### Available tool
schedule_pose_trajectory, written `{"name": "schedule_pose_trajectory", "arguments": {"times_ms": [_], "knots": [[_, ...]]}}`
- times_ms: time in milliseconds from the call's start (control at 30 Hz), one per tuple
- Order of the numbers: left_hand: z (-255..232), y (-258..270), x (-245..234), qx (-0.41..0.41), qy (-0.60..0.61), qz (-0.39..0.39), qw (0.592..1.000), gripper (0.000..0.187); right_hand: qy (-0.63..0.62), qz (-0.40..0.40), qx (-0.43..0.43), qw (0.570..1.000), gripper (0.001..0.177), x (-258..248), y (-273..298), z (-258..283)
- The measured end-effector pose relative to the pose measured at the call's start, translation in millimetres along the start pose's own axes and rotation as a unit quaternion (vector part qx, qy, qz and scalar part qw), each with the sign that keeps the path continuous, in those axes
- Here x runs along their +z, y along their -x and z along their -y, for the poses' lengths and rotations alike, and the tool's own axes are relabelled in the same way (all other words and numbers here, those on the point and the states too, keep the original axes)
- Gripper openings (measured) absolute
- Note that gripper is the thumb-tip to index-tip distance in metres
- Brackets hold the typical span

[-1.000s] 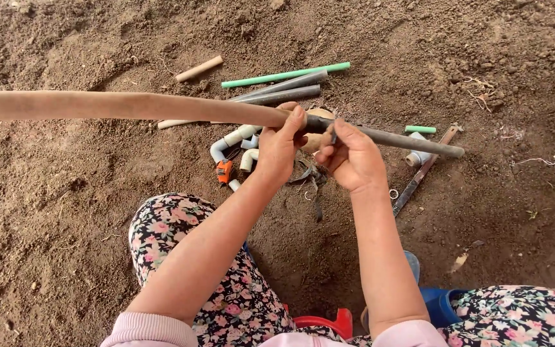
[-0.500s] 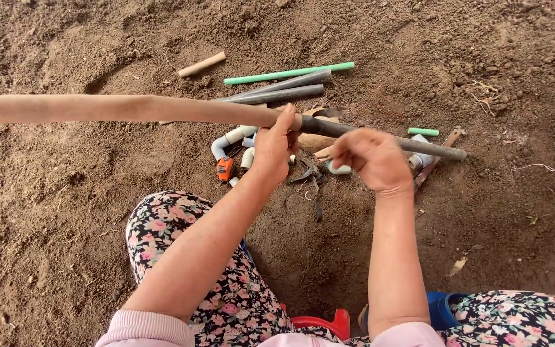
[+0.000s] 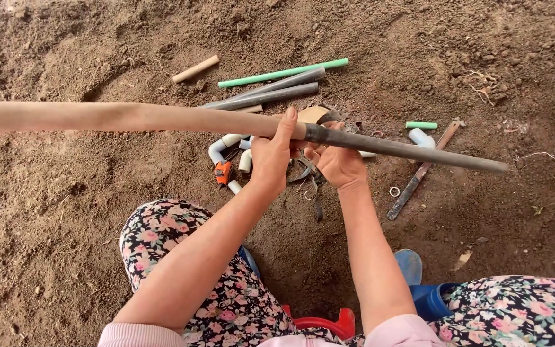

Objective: The person sits on a small stool on the ground and connects two sections of pipe using a black coupling. They then wrap the joint with black tape to secure it. The person handles various pipe sections and fittings scattered on the dirt.

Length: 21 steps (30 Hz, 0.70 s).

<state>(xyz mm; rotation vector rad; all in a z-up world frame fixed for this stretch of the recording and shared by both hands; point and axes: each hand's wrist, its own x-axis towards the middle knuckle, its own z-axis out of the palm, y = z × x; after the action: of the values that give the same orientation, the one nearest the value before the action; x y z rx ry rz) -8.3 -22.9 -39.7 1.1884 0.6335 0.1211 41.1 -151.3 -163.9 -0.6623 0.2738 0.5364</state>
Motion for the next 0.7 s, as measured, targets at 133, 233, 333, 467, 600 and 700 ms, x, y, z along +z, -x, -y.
{"name": "schedule_pose_trajectory", "arguments": {"times_ms": [133, 233, 333, 467, 600, 700], "knots": [[-3.0, 2.6, -5.1, -0.024, 0.035, 0.017, 0.999, 0.048, -0.055, 0.229, -0.022, 0.972, 0.039, -6.8, -8.5, -3.5], [-3.6, 1.3, -8.1, -0.057, 0.049, 0.022, 0.997, 0.05, -0.089, 0.292, -0.027, 0.952, 0.039, 2.3, -7.8, 1.8], [-2.7, 2.4, -11.0, -0.084, 0.061, 0.036, 0.994, 0.05, -0.132, 0.371, -0.039, 0.918, 0.048, -9.5, -28.5, 2.4], [-17.3, 17.9, -9.3, -0.122, 0.067, 0.059, 0.989, 0.047, -0.167, 0.503, -0.062, 0.846, 0.073, 32.9, 6.1, 21.0], [3.6, 14.8, -11.0, -0.146, 0.076, 0.069, 0.984, 0.048, -0.145, 0.484, -0.063, 0.861, 0.054, -36.9, -34.7, 11.4], [4.2, 17.1, -12.6, -0.149, 0.059, 0.08, 0.984, 0.049, -0.097, 0.432, -0.121, 0.888, 0.048, -9.3, -6.4, 21.0]]}}
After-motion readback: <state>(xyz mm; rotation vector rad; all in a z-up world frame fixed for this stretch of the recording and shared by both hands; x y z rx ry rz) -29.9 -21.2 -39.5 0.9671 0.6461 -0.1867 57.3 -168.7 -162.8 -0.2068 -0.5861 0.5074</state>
